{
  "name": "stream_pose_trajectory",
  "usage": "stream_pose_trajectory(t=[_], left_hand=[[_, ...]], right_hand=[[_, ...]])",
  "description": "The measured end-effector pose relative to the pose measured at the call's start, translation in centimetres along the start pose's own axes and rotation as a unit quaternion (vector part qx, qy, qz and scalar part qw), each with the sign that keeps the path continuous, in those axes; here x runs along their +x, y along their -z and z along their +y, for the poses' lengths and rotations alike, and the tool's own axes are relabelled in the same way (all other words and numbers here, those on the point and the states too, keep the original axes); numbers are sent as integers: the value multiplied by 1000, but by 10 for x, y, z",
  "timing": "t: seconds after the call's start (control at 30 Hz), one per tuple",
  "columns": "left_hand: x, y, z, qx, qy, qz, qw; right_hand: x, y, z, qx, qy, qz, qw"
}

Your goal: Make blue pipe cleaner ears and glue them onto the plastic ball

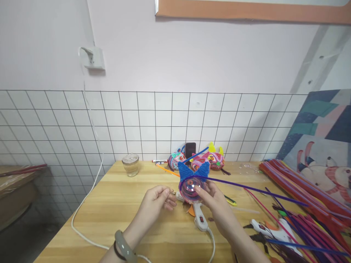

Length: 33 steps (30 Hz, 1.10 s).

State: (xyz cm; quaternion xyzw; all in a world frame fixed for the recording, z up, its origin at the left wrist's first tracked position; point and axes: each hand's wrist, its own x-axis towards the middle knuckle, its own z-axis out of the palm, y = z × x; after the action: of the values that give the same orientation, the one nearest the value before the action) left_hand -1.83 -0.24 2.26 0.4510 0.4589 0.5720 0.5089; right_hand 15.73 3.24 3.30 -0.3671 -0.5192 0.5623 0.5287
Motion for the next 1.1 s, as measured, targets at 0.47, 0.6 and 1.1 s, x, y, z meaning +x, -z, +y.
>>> stream_pose_trajectory(t=[0.47,0.6,1.1], left_hand=[[1,0,0,89,-12,26,996],[2,-1,-1,85,-14,40,995],[4,5,-6,125,-71,103,984]], right_hand=[[1,2,1,13,-11,-5,1000],[3,4,7,24,1,-7,1000],[3,-1,13,32,21,-10,999]])
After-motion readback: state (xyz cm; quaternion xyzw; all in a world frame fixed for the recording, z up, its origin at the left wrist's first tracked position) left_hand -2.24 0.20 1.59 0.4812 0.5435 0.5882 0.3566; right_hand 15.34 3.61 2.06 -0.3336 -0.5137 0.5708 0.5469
